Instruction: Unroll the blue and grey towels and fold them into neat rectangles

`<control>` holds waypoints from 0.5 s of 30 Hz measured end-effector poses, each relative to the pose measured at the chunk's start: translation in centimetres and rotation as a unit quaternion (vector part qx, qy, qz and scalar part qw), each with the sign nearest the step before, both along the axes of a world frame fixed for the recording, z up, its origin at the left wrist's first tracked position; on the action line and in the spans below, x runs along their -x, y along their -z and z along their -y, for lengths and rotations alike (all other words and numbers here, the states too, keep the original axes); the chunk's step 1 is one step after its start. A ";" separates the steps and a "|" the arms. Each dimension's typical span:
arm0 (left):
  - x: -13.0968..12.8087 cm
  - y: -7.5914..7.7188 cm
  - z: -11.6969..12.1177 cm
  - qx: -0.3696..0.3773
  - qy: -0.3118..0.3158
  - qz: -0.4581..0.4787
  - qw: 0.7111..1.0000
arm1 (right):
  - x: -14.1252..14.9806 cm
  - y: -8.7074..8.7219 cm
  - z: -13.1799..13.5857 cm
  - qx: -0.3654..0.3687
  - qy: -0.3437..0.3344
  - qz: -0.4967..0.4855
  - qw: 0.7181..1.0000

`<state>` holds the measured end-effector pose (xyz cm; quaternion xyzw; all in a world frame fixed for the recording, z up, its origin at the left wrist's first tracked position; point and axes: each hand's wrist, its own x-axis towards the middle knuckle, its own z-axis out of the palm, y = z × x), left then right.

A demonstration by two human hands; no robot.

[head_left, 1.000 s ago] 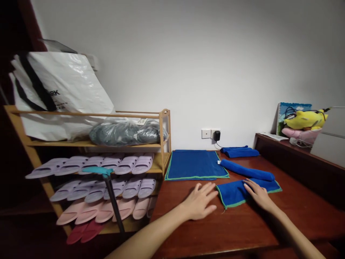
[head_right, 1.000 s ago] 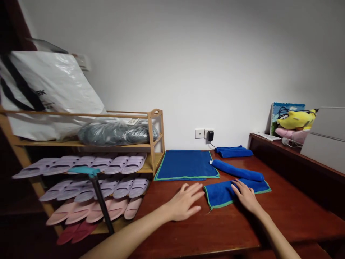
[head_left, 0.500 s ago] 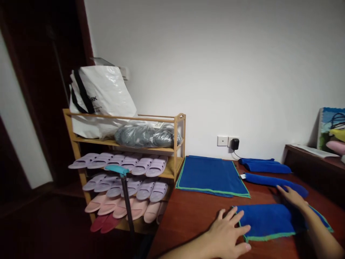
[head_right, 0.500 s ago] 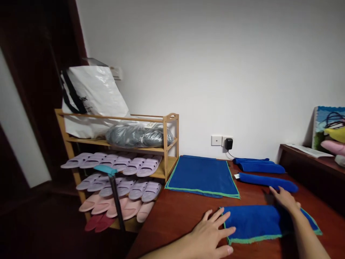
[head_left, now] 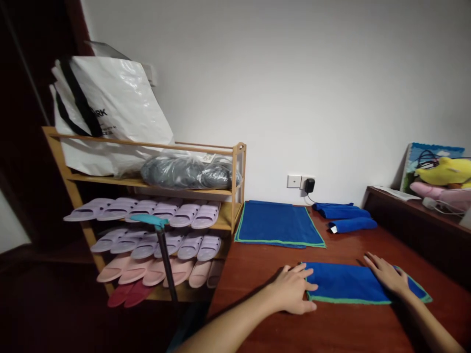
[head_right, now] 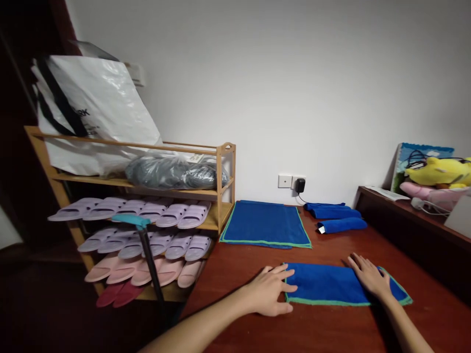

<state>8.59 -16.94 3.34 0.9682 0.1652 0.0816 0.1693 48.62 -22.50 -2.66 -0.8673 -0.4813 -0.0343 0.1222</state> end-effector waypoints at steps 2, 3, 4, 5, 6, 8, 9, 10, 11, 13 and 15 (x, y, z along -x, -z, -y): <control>2.0 -0.5 1.1 -0.005 0.010 -0.017 1.000 | 1.2 0.1 1.4 0.020 -0.014 -0.021 0.999; 3.1 -0.7 1.9 -0.015 0.015 -0.013 1.000 | 2.0 0.3 2.1 0.028 -0.024 -0.028 0.999; 4.3 -0.8 2.6 -0.028 0.016 -0.002 0.999 | 3.1 0.4 2.9 0.036 -0.038 -0.034 0.998; 5.6 -0.8 3.3 -0.041 0.011 0.013 0.999 | 4.3 0.4 3.7 0.043 -0.057 -0.038 0.997; 6.9 -0.8 3.9 -0.051 -0.002 0.030 0.998 | 5.7 0.5 4.6 0.051 -0.079 -0.041 0.995; 9.1 -0.8 4.5 -0.063 -0.058 0.062 0.994 | 8.8 0.2 6.6 0.060 -0.131 -0.048 0.988; 10.1 -0.9 4.5 -0.065 -0.096 0.074 0.991 | 10.4 -0.1 7.6 0.059 -0.155 -0.056 0.984; 10.9 -1.0 4.3 -0.068 -0.134 0.084 0.985 | 11.9 -0.4 8.6 0.054 -0.180 -0.067 0.980; 11.5 -1.2 4.0 -0.073 -0.170 0.091 0.979 | 13.2 -0.8 9.4 0.050 -0.205 -0.078 0.974; 12.3 -1.6 3.0 -0.081 -0.215 0.099 0.968 | 14.9 -1.6 10.5 0.050 -0.245 -0.102 0.963; 12.7 -2.0 2.0 -0.065 -0.216 0.098 0.969 | 15.4 -2.2 10.8 0.051 -0.262 -0.120 0.956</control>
